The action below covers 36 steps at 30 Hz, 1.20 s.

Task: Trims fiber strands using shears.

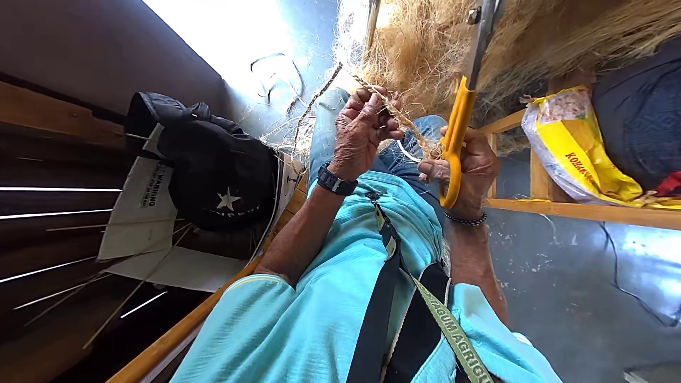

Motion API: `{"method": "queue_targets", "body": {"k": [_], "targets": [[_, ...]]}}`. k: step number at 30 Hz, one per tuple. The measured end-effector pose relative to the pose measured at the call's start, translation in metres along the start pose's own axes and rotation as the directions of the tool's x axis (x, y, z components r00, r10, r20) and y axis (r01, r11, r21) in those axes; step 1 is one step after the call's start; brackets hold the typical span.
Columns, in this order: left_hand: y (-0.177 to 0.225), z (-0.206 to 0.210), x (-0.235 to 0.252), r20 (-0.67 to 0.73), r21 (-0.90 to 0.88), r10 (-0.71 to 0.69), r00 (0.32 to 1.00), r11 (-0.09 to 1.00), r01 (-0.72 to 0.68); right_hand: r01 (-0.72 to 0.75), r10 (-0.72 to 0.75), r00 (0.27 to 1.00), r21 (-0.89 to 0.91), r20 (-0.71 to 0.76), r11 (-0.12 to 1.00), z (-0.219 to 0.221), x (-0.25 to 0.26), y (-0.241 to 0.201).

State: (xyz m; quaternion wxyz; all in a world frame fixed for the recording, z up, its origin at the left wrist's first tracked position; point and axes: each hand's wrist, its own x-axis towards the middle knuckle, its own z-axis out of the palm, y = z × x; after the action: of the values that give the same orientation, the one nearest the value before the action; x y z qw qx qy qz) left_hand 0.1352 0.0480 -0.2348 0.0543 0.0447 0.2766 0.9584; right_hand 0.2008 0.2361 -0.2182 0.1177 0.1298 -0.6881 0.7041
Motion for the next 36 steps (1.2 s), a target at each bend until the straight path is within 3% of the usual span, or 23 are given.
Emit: {"method": "queue_targets", "body": {"k": [4,10,17,28,36], "targets": [[0.008,-0.007,0.003,-0.052,0.232,0.027,0.998,0.973,-0.014,-0.053,0.053,0.998,-0.004,0.015,0.999,-0.006,0.000,-0.005],[0.013,-0.006,0.008,-0.040,0.308,-0.022,0.999,0.951,0.034,-0.095,0.093,0.995,-0.057,-0.040,0.994,-0.008,0.006,-0.007],[0.021,-0.006,0.014,-0.021,0.282,-0.096,0.995,0.954,0.098,-0.161,0.160,0.984,-0.007,-0.075,0.987,0.001,0.015,-0.017],[0.032,0.004,0.015,0.168,0.257,0.049,0.985,0.962,-0.092,-0.077,0.081,0.994,0.051,-0.071,0.996,0.006,0.029,-0.041],[0.028,0.001,0.013,0.229,0.090,0.122,0.966,0.985,-0.146,-0.082,0.085,0.996,0.104,-0.024,0.991,0.005,0.031,-0.036]]}}
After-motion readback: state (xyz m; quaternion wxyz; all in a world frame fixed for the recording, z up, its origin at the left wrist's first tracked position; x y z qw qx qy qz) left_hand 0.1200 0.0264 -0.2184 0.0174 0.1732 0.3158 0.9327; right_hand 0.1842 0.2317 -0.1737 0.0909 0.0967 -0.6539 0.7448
